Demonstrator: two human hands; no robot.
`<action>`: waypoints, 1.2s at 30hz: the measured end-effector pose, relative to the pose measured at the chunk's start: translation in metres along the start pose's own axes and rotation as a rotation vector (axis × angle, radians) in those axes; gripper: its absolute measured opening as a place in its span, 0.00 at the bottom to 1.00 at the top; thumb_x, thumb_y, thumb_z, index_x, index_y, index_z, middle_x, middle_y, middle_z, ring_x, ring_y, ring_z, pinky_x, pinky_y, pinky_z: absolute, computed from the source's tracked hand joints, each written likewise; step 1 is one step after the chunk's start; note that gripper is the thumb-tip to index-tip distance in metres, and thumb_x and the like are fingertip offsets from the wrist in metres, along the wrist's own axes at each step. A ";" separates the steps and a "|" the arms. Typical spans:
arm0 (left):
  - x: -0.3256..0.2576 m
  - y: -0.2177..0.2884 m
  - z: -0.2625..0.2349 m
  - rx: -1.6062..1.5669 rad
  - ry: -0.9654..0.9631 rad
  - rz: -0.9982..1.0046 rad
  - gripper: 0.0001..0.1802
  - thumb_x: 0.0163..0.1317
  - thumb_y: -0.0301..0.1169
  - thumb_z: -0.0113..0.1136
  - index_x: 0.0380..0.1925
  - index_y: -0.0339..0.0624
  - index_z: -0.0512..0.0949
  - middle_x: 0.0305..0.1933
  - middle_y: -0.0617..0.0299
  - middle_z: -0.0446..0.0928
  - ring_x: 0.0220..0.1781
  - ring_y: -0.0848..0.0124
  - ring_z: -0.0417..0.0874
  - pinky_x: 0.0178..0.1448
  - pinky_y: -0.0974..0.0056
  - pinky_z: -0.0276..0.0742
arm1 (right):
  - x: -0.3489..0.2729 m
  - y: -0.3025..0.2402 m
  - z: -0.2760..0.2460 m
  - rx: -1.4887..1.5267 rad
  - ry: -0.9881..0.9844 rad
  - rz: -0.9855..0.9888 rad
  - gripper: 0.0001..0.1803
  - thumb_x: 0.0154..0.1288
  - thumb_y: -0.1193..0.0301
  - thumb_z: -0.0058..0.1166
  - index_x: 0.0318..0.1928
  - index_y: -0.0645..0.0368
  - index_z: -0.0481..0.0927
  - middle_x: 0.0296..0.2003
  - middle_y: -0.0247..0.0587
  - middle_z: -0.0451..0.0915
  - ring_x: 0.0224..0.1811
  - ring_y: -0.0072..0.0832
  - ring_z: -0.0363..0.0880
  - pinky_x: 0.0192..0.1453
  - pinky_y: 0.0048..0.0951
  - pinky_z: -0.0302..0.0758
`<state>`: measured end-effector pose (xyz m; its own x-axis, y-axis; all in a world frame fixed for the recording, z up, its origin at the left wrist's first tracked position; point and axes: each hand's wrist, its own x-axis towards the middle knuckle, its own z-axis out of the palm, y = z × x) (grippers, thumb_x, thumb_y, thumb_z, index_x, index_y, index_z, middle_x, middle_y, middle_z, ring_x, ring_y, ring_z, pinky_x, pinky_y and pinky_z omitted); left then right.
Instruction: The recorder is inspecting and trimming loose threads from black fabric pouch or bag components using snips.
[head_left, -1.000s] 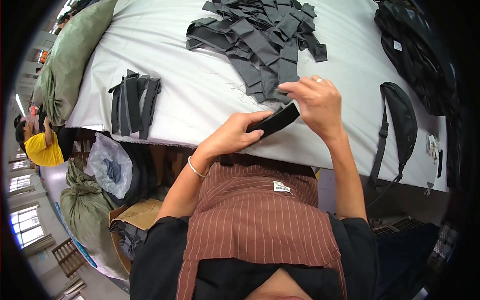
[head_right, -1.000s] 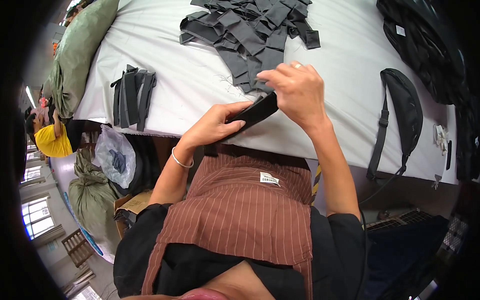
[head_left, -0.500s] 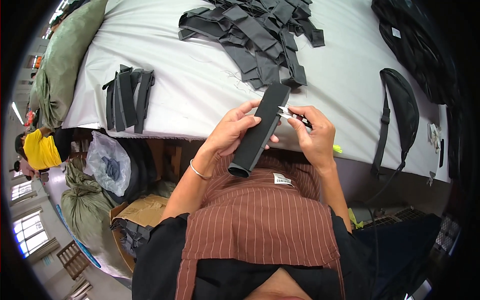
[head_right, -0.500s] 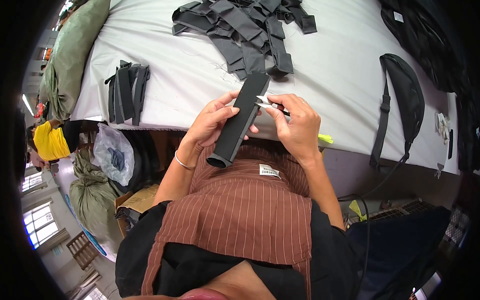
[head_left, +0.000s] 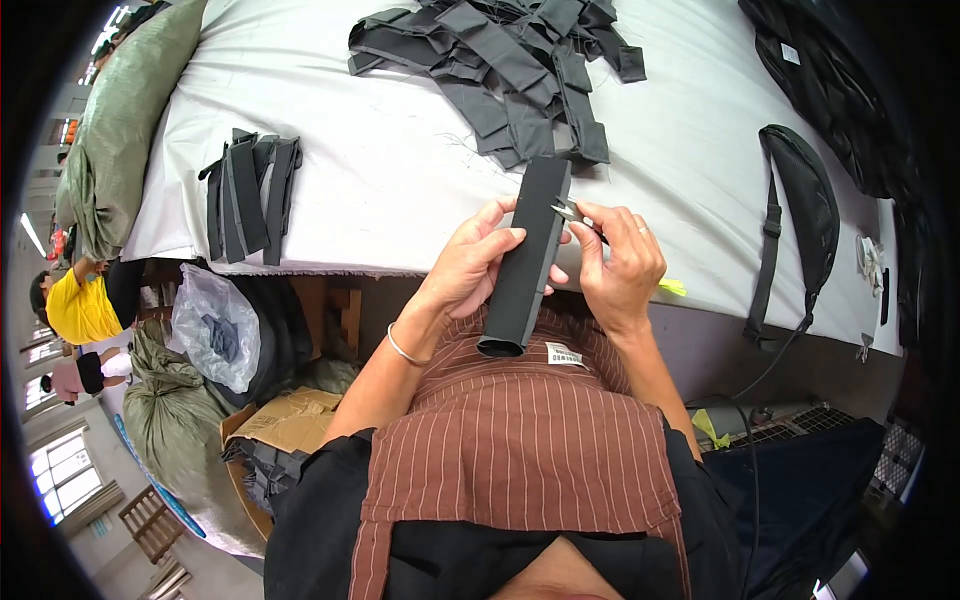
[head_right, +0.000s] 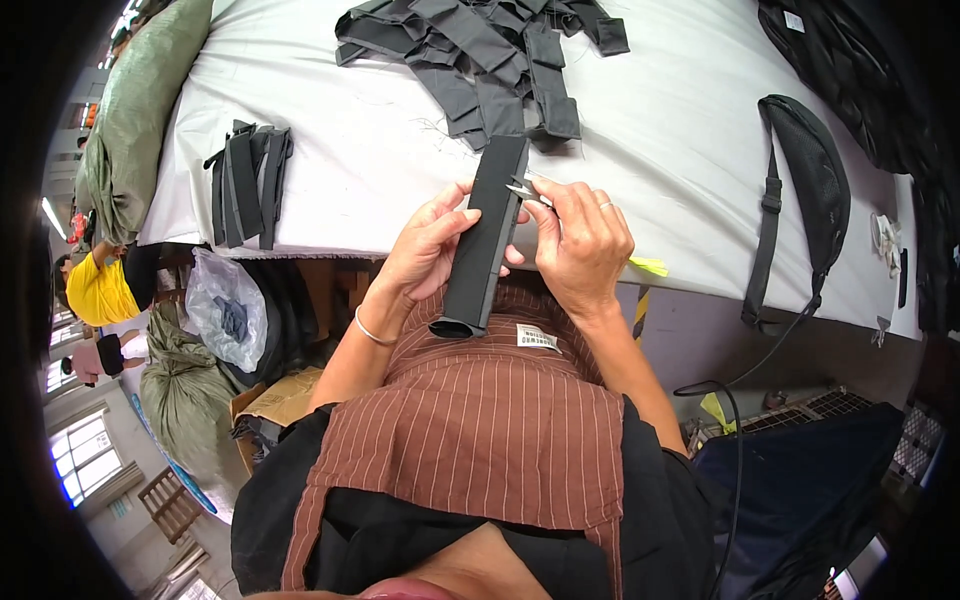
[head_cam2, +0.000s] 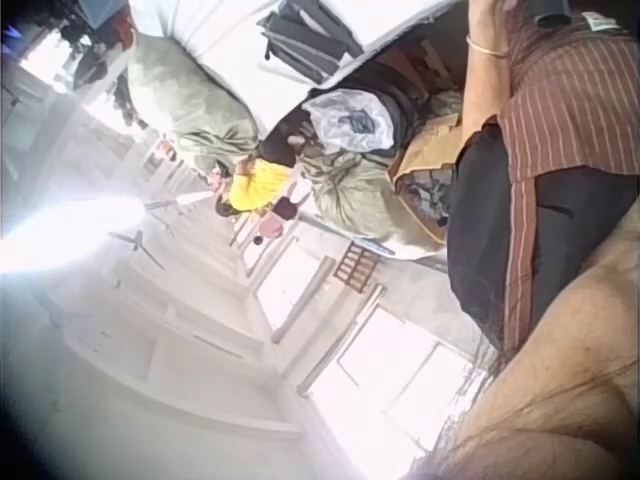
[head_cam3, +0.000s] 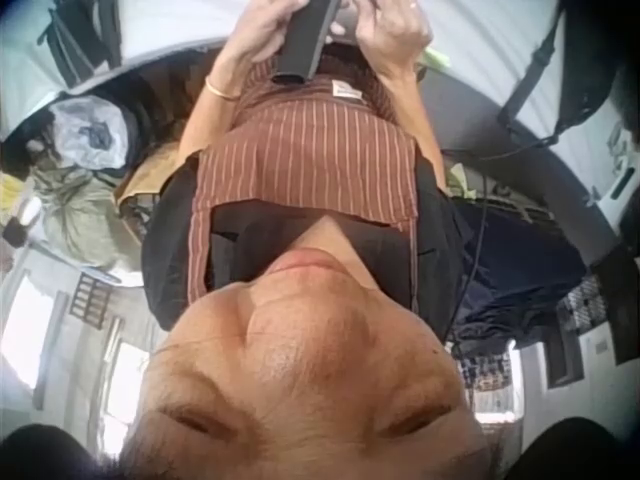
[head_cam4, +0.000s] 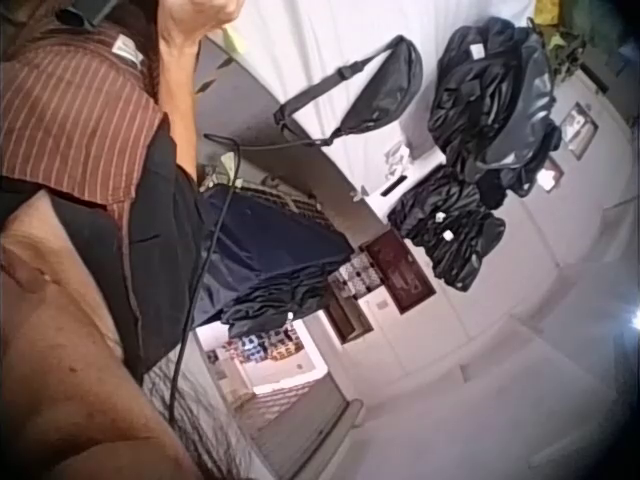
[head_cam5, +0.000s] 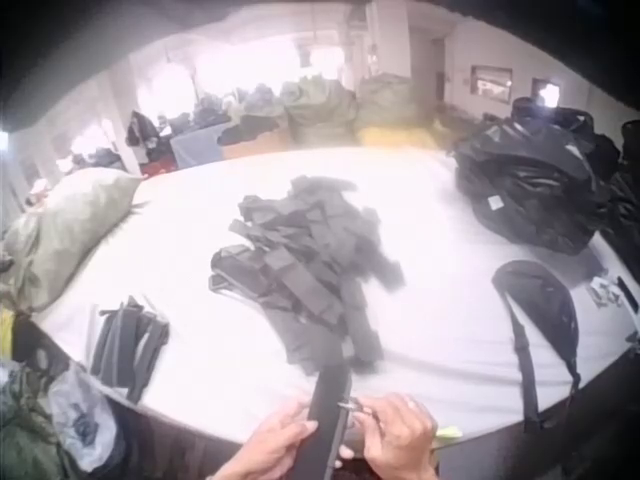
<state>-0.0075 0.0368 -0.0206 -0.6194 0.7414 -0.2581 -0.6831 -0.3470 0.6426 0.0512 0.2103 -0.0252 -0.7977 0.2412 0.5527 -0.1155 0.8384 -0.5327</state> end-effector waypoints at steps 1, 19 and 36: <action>0.000 0.000 0.001 -0.002 0.002 -0.002 0.21 0.71 0.31 0.47 0.61 0.37 0.59 0.54 0.40 0.75 0.43 0.53 0.85 0.43 0.55 0.87 | -0.001 0.000 0.001 -0.017 0.017 -0.009 0.08 0.54 0.71 0.63 0.36 0.53 0.82 0.26 0.32 0.77 0.28 0.32 0.75 0.32 0.32 0.69; 0.003 -0.016 -0.012 -0.297 0.011 0.167 0.27 0.74 0.35 0.39 0.71 0.44 0.51 0.60 0.45 0.69 0.55 0.58 0.78 0.54 0.56 0.82 | -0.015 -0.028 -0.017 0.325 -0.405 0.154 0.07 0.55 0.73 0.63 0.35 0.60 0.80 0.30 0.40 0.82 0.30 0.37 0.81 0.33 0.31 0.74; -0.003 -0.011 0.000 -0.229 0.129 0.168 0.29 0.71 0.36 0.47 0.70 0.44 0.56 0.54 0.52 0.74 0.49 0.65 0.80 0.53 0.62 0.80 | -0.012 -0.008 -0.015 0.435 -0.177 0.331 0.08 0.56 0.74 0.64 0.37 0.59 0.81 0.28 0.38 0.81 0.28 0.27 0.79 0.35 0.26 0.73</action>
<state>0.0015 0.0387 -0.0266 -0.7652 0.5886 -0.2608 -0.6272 -0.5900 0.5085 0.0711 0.2082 -0.0182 -0.9155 0.3396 0.2158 -0.0456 0.4453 -0.8942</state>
